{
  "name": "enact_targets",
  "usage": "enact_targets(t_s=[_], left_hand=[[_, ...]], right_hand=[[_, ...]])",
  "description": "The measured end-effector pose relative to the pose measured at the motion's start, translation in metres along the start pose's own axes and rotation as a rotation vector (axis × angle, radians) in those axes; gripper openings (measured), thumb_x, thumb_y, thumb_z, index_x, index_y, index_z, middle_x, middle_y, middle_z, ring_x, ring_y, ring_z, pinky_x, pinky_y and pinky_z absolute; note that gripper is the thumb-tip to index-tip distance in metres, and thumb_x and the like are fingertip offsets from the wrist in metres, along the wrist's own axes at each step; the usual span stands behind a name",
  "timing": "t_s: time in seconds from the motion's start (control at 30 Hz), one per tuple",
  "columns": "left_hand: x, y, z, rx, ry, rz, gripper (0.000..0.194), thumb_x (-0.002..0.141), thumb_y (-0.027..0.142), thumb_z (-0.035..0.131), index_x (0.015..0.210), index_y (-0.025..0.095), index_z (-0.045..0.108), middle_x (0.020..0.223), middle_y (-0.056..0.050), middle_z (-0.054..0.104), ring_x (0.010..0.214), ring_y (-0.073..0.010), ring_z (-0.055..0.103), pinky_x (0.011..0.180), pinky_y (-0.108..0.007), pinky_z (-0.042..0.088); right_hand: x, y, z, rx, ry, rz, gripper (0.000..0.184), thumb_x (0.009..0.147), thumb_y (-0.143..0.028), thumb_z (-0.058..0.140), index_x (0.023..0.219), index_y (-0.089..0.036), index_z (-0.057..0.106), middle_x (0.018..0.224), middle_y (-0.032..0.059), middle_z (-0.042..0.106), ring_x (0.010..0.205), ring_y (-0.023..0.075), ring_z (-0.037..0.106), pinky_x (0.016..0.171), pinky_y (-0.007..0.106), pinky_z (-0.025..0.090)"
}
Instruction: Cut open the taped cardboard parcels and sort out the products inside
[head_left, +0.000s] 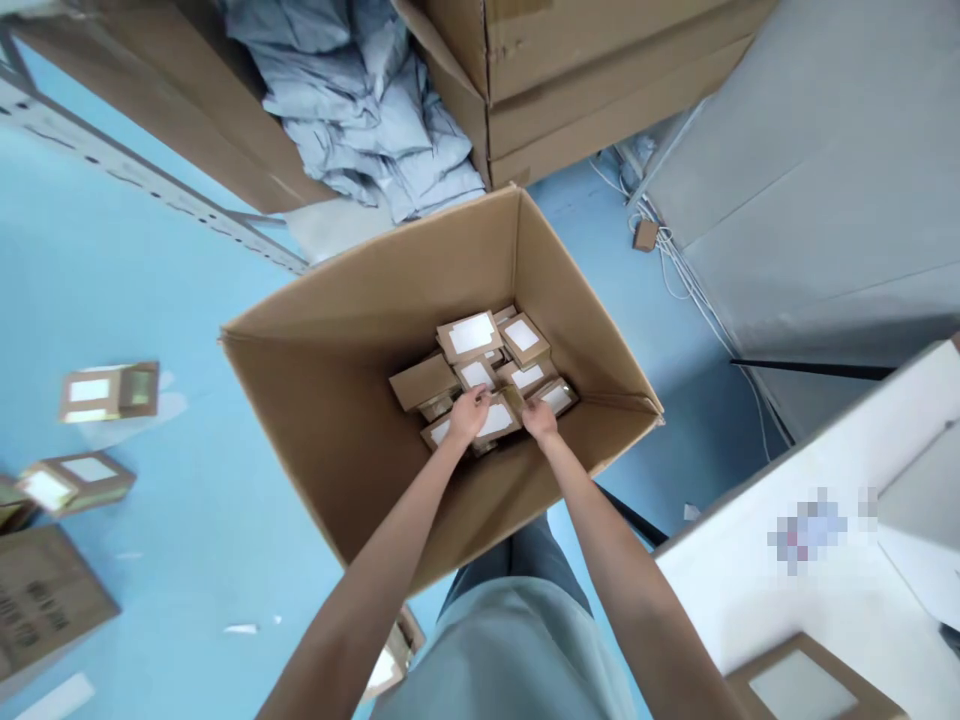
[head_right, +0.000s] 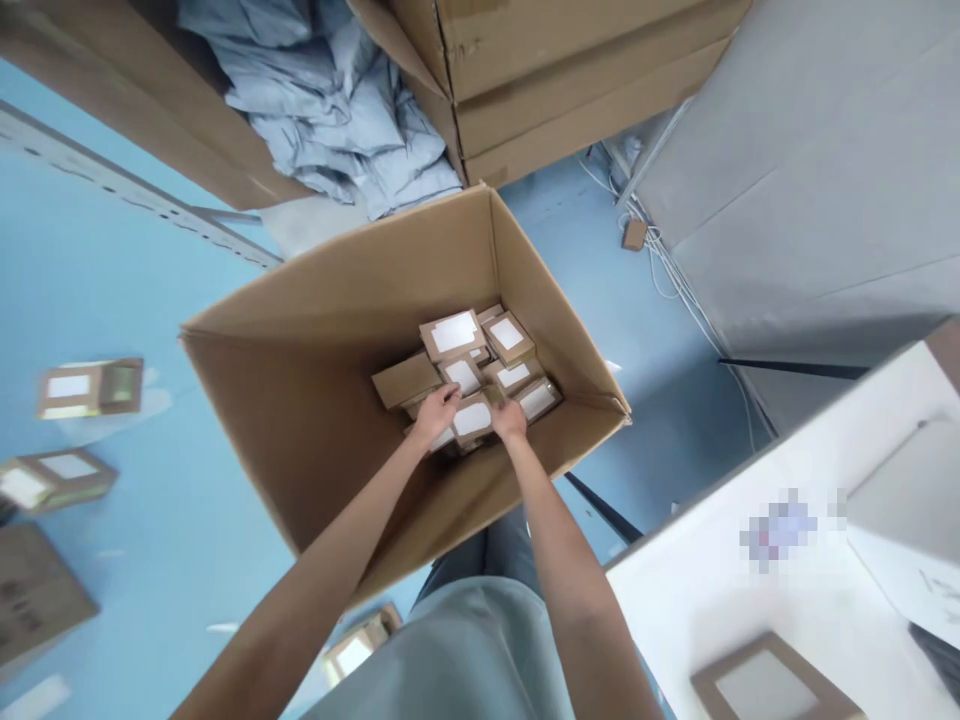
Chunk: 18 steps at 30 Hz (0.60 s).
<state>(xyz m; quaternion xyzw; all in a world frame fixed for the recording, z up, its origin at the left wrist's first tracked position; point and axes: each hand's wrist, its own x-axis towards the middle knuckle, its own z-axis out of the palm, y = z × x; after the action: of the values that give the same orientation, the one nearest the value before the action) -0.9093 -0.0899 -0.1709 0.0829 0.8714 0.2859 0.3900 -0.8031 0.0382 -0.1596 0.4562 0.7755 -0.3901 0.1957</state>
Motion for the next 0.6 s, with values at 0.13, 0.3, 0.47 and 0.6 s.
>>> enact_targets(t_s=[0.13, 0.3, 0.47, 0.6], left_hand=[[-0.002, -0.037, -0.01, 0.022, -0.045, -0.099, 0.038, 0.105, 0.023, 0.064, 0.14, 0.016, 0.078, 0.148, -0.013, 0.077, 0.144, -0.0302, 0.07, 0.124, -0.036, 0.05], [0.009, -0.094, 0.016, 0.022, -0.098, -0.259, 0.041, 0.104, 0.024, 0.067, 0.142, 0.013, 0.076, 0.152, -0.018, 0.074, 0.147, -0.0324, 0.067, 0.125, -0.037, 0.048], [0.028, -0.152, 0.047, -0.028, -0.141, -0.409, 0.051, 0.097, 0.026, 0.077, 0.146, 0.012, 0.073, 0.151, -0.022, 0.074, 0.144, -0.0337, 0.07, 0.125, -0.038, 0.049], [0.061, -0.201, 0.072, -0.091, -0.138, -0.482, 0.054, 0.097, 0.03, 0.079, 0.147, 0.012, 0.071, 0.149, -0.022, 0.074, 0.141, -0.0325, 0.071, 0.121, -0.036, 0.051]], right_hand=[[-0.013, 0.022, -0.013, -0.085, -0.104, 0.094, 0.035, 0.109, -0.022, 0.053, 0.121, -0.019, 0.085, 0.126, 0.0152, 0.085, 0.12, 0.0285, 0.082, 0.101, 0.032, 0.061], [0.002, 0.041, -0.009, -0.193, -0.196, 0.117, 0.034, 0.111, -0.028, 0.053, 0.124, -0.019, 0.084, 0.132, 0.0151, 0.084, 0.126, 0.0296, 0.079, 0.107, 0.034, 0.058], [0.043, 0.042, 0.018, -0.3, -0.263, 0.11, 0.034, 0.111, -0.029, 0.055, 0.127, -0.017, 0.082, 0.14, 0.0169, 0.081, 0.133, 0.0323, 0.076, 0.112, 0.037, 0.056], [0.095, 0.035, 0.059, -0.361, -0.317, 0.068, 0.035, 0.111, -0.032, 0.057, 0.136, -0.02, 0.079, 0.145, 0.0144, 0.079, 0.139, 0.0306, 0.072, 0.113, 0.035, 0.055]])
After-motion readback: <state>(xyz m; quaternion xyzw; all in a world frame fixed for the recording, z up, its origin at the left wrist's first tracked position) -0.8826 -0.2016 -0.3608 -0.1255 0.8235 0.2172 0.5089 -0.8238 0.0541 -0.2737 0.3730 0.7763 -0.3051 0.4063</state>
